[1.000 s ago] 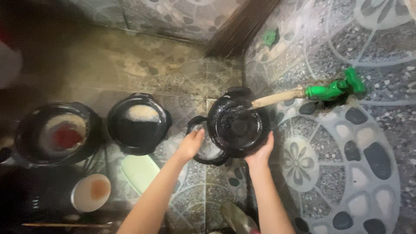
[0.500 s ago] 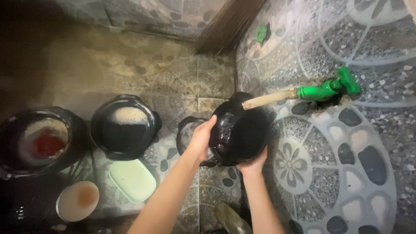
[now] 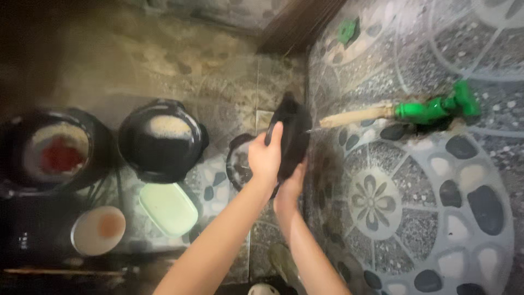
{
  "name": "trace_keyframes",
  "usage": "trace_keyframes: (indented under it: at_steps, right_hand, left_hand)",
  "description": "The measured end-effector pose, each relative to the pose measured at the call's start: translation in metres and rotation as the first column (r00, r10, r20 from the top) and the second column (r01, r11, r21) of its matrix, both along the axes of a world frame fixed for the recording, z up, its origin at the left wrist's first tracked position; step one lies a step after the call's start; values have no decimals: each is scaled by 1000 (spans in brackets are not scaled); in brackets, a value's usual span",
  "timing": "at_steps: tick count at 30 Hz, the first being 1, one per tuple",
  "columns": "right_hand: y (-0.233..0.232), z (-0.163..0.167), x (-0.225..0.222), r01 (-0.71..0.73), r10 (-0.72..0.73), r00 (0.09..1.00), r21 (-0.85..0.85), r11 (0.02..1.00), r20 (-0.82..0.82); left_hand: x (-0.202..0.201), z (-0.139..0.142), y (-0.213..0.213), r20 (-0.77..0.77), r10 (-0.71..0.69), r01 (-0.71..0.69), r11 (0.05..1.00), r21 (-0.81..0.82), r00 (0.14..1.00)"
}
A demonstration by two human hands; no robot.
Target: The person sits on the floor at a low tap and rinses black clay cooking pots and their lids under running water, scrubbing the inside of each pot with a sponge. They stack the rinsed pots and lids into a plastic basket on the floor.
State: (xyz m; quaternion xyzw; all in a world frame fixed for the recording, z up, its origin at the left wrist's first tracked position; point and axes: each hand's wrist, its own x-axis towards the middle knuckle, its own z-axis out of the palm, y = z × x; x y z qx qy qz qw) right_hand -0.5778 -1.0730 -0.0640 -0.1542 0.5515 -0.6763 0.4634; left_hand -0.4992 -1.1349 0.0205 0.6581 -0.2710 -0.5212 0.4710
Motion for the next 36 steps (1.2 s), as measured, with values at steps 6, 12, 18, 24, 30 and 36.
trace_keyframes:
  at_steps: [6,12,18,24,30,36]
  right_hand:
    - [-14,61,20,-374,162,588,-89,923,-793]
    - [-54,69,0,-470,253,647,-115,875,-719]
    - [-77,44,-36,-334,331,942,-176,926,-49]
    - [-60,15,-70,-497,555,802,-268,825,222]
    - [-51,11,-75,-377,301,880,153,914,368]
    - [-51,11,-92,-345,292,876,76,936,384]
  left_hand:
    - [1,3,-10,335,-44,104,981,-162,941]
    - [28,15,-8,483,-345,460,876,-142,805]
    - [54,35,0,459,-439,581,780,-233,773]
    - [69,41,-3,-91,-586,552,798,-242,805]
    - [95,4,-21,-454,-398,369,916,-155,797]
    - [91,-64,-25,-482,-162,172,985,-23,861]
